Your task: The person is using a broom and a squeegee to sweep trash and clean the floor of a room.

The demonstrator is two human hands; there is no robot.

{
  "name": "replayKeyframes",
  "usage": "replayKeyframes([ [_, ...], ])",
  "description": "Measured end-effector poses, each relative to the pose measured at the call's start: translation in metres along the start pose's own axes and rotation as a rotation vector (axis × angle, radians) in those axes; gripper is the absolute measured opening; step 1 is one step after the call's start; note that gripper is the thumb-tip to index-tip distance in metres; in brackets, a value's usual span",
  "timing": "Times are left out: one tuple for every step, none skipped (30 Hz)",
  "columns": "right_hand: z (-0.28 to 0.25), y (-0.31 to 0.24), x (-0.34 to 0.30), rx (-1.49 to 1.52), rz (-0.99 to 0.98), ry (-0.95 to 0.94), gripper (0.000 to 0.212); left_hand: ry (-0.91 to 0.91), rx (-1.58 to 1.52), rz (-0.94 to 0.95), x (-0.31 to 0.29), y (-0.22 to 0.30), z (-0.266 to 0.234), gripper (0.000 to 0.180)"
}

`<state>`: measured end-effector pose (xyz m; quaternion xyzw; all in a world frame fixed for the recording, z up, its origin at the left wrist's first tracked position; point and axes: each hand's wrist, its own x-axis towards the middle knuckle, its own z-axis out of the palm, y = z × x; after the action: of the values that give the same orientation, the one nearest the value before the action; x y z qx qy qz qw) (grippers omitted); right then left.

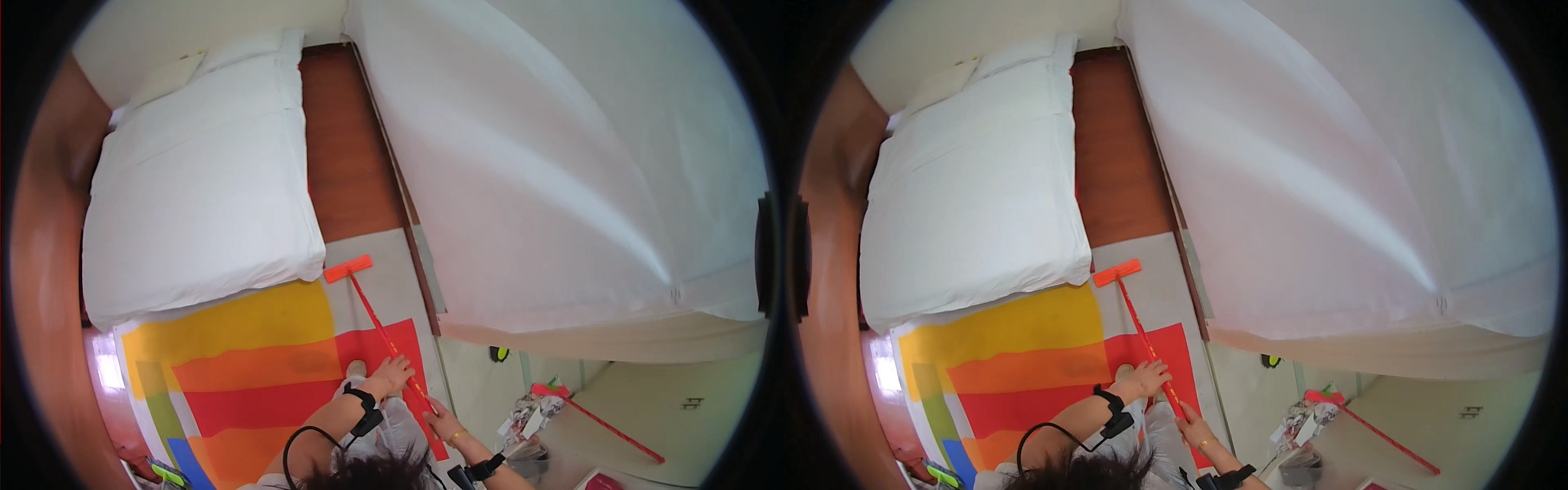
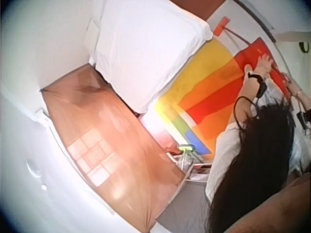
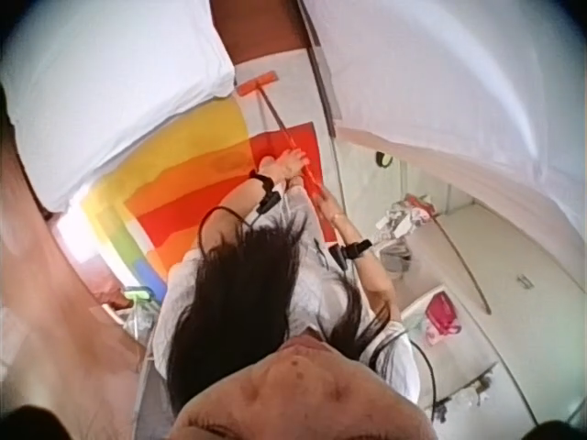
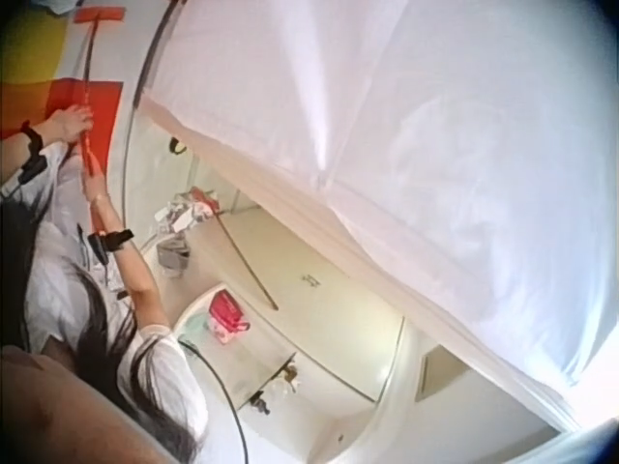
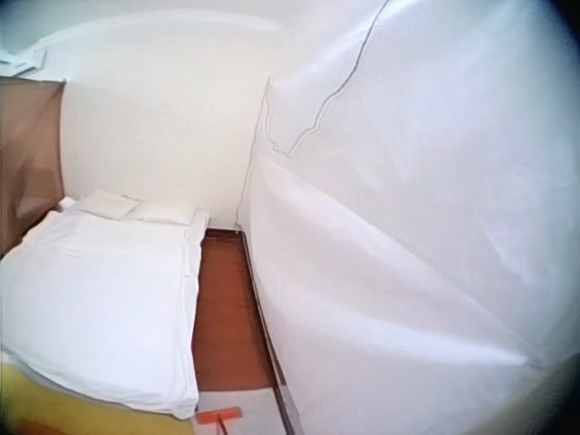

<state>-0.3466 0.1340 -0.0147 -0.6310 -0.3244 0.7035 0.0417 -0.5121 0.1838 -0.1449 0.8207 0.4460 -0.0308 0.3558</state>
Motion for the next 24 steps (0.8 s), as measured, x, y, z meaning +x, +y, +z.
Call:
replayKeyframes([
  [0.000, 0.006, -0.009, -0.019, 0.013, 0.004, 0.050, -0.033, -0.016, 0.009, 0.002, 0.002, 0.008, 0.045],
  [-0.002, 0.013, -0.018, -0.041, 0.027, 0.006, 0.051, -0.020, 0.003, 0.110, 0.001, 0.011, 0.018, 0.045],
  [-0.004, 0.021, -0.033, 0.012, 0.068, 0.015, 0.049, -0.039, 0.037, 0.204, -0.001, 0.018, 0.026, 0.045],
  [-0.007, 0.031, -0.053, 0.067, 0.111, 0.022, 0.047, -0.053, 0.010, 0.275, -0.002, 0.028, 0.034, 0.040],
  [-0.010, 0.039, -0.070, 0.075, 0.166, 0.037, 0.045, -0.113, 0.007, 0.342, -0.002, 0.042, 0.040, 0.035],
  [-0.013, 0.046, -0.085, 0.084, 0.220, 0.051, 0.043, -0.137, -0.067, 0.369, -0.004, 0.055, 0.045, 0.032],
  [-0.016, 0.053, -0.100, 0.094, 0.223, 0.060, 0.043, -0.194, -0.133, 0.402, -0.005, 0.065, 0.047, 0.030],
  [-0.019, 0.058, -0.111, -0.070, 0.134, 0.113, 0.039, -0.172, -0.122, 0.407, -0.004, 0.071, 0.045, 0.030],
  [-0.021, 0.062, -0.118, -0.237, 0.046, 0.162, 0.035, -0.240, -0.141, 0.440, -0.003, 0.077, 0.043, 0.029],
  [-0.022, 0.063, -0.121, -0.237, 0.046, 0.164, 0.035, -0.299, -0.162, 0.473, -0.002, 0.078, 0.038, 0.029],
  [-0.021, 0.062, -0.117, -0.159, -0.062, 0.165, 0.035, -0.307, -0.163, 0.470, -0.001, 0.075, 0.032, 0.029],
  [-0.019, 0.057, -0.110, -0.082, -0.168, 0.165, 0.036, -0.283, -0.146, 0.433, 0.000, 0.070, 0.024, 0.028],
  [-0.017, 0.051, -0.100, -0.084, -0.168, 0.163, 0.036, -0.266, -0.127, 0.403, 0.001, 0.063, 0.017, 0.028],
  [-0.013, 0.041, -0.083, -0.003, -0.055, 0.119, 0.040, -0.208, -0.099, 0.366, 0.002, 0.053, 0.009, 0.028],
  [-0.008, 0.030, -0.065, 0.064, 0.099, 0.089, 0.045, -0.157, -0.066, 0.334, 0.002, 0.038, 0.001, 0.028],
  [0.002, 0.019, -0.044, 0.096, -0.006, 0.087, 0.043, -0.106, -0.061, 0.293, 0.002, 0.023, -0.006, 0.028],
  [0.012, 0.005, -0.021, 0.107, -0.044, 0.104, 0.040, -0.052, -0.054, 0.256, 0.005, 0.008, -0.013, 0.029],
  [0.019, -0.007, 0.001, 0.106, -0.074, 0.103, 0.041, -0.044, -0.051, 0.256, 0.011, -0.008, -0.020, 0.029],
  [0.022, -0.015, 0.018, 0.101, -0.073, 0.102, 0.042, -0.024, -0.038, 0.188, 0.017, -0.022, -0.024, 0.030],
  [0.022, -0.017, 0.027, 0.105, -0.073, 0.104, 0.042, 0.010, 0.012, 0.117, 0.020, -0.030, -0.022, 0.031],
  [0.023, -0.015, 0.031, 0.111, -0.038, 0.108, 0.043, -0.020, -0.027, 0.128, 0.020, -0.030, -0.017, 0.031],
  [0.021, -0.012, 0.031, 0.115, -0.045, 0.086, 0.044, -0.079, -0.022, 0.149, 0.023, -0.025, -0.009, 0.032],
  [0.017, -0.003, 0.021, 0.098, 0.006, 0.129, 0.043, -0.107, 0.006, 0.179, 0.027, -0.019, -0.002, 0.033],
  [0.013, 0.012, 0.001, 0.088, 0.007, 0.129, 0.043, -0.053, -0.023, 0.252, 0.020, -0.004, 0.013, 0.034],
])
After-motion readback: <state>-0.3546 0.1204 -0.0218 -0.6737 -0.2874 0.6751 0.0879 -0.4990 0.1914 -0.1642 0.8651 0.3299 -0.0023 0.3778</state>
